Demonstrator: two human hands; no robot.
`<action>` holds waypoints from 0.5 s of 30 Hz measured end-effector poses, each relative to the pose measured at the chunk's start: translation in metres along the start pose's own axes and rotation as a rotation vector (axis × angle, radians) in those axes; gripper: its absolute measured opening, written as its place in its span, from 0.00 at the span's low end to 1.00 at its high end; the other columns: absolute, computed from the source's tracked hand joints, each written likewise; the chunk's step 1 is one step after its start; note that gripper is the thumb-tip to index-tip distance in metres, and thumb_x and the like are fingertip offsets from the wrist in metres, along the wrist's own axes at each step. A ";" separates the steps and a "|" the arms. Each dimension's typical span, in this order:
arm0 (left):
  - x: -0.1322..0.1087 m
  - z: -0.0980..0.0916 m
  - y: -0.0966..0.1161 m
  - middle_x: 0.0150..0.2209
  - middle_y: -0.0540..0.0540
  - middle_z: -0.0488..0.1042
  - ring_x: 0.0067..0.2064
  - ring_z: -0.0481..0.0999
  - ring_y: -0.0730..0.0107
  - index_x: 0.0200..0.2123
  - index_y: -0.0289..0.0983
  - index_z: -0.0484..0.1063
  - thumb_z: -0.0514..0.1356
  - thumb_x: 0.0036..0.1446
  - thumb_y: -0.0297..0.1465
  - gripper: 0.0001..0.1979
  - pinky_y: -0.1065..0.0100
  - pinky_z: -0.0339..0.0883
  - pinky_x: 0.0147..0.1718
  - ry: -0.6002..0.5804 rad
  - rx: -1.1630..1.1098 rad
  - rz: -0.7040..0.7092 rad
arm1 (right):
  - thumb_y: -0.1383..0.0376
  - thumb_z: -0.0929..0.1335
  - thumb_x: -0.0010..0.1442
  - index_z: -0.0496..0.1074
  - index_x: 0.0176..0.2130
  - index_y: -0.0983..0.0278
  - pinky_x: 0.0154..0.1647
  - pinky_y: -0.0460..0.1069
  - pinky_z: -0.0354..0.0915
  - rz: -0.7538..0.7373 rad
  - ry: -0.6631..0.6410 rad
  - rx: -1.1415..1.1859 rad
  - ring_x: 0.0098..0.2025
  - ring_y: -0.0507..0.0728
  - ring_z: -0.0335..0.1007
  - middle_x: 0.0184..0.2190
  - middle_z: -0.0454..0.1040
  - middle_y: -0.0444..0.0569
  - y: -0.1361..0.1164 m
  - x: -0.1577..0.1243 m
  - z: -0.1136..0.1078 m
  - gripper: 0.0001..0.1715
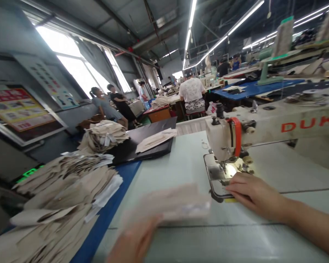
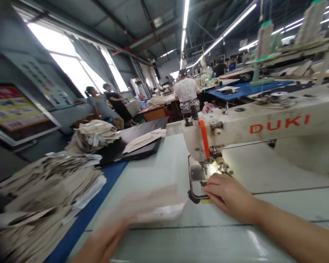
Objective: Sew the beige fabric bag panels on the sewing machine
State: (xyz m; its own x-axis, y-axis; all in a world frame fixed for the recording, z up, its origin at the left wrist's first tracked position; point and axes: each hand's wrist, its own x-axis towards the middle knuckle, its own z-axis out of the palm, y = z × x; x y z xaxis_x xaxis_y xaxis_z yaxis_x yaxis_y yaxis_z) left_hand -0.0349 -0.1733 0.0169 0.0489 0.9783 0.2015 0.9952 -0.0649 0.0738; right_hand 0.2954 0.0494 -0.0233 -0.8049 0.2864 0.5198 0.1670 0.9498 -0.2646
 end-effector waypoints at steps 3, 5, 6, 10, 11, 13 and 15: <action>0.080 -0.062 -0.024 0.32 0.45 0.82 0.34 0.81 0.59 0.39 0.37 0.79 0.49 0.64 0.34 0.18 0.68 0.73 0.32 0.277 0.135 -0.489 | 0.67 0.60 0.70 0.76 0.39 0.62 0.35 0.49 0.67 0.007 -0.025 0.019 0.35 0.56 0.72 0.32 0.75 0.49 0.002 -0.002 0.003 0.16; 0.142 -0.092 -0.047 0.42 0.39 0.81 0.45 0.79 0.55 0.45 0.33 0.76 0.46 0.66 0.31 0.19 0.64 0.71 0.42 0.413 0.201 -0.556 | 0.66 0.61 0.69 0.76 0.40 0.60 0.35 0.48 0.69 0.018 -0.031 0.027 0.35 0.55 0.74 0.32 0.76 0.48 0.005 -0.003 0.004 0.15; 0.170 -0.100 -0.058 0.48 0.37 0.79 0.50 0.77 0.55 0.50 0.33 0.73 0.44 0.68 0.30 0.20 0.63 0.69 0.47 0.449 0.216 -0.564 | 0.66 0.62 0.69 0.77 0.40 0.59 0.36 0.47 0.70 0.025 -0.022 0.025 0.35 0.55 0.75 0.33 0.77 0.48 0.007 -0.004 0.005 0.14; 0.245 -0.075 -0.091 0.52 0.40 0.74 0.52 0.75 0.60 0.53 0.37 0.71 0.51 0.70 0.33 0.14 0.57 0.68 0.51 0.393 0.196 -0.565 | 0.65 0.64 0.66 0.77 0.44 0.56 0.36 0.45 0.73 -0.046 0.091 -0.049 0.37 0.55 0.79 0.37 0.81 0.46 0.019 -0.009 0.011 0.12; 0.253 -0.057 -0.095 0.52 0.41 0.74 0.50 0.76 0.60 0.52 0.36 0.71 0.57 0.68 0.35 0.14 0.54 0.70 0.49 0.348 0.182 -0.577 | 0.65 0.65 0.66 0.77 0.44 0.56 0.36 0.44 0.74 -0.083 0.117 -0.075 0.37 0.55 0.79 0.38 0.81 0.45 0.022 -0.009 0.012 0.11; 0.260 -0.019 -0.098 0.52 0.42 0.73 0.48 0.76 0.61 0.52 0.37 0.71 0.60 0.65 0.37 0.15 0.54 0.73 0.46 0.268 0.159 -0.602 | 0.63 0.66 0.66 0.77 0.44 0.56 0.36 0.43 0.74 -0.144 0.146 -0.114 0.38 0.55 0.80 0.38 0.82 0.44 0.029 -0.011 0.015 0.10; 0.257 0.013 -0.100 0.54 0.41 0.72 0.49 0.75 0.59 0.53 0.37 0.70 0.61 0.65 0.36 0.16 0.53 0.73 0.47 0.221 0.152 -0.619 | 0.62 0.66 0.66 0.77 0.44 0.56 0.37 0.42 0.74 -0.179 0.163 -0.133 0.37 0.55 0.80 0.38 0.82 0.44 0.035 -0.012 0.017 0.10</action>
State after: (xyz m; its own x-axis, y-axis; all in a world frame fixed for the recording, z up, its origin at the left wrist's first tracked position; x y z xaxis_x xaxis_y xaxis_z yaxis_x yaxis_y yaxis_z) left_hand -0.1204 0.0872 0.0490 -0.5368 0.7618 0.3626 0.8358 0.5389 0.1051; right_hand 0.3010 0.0768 -0.0524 -0.7280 0.1189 0.6752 0.1126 0.9922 -0.0534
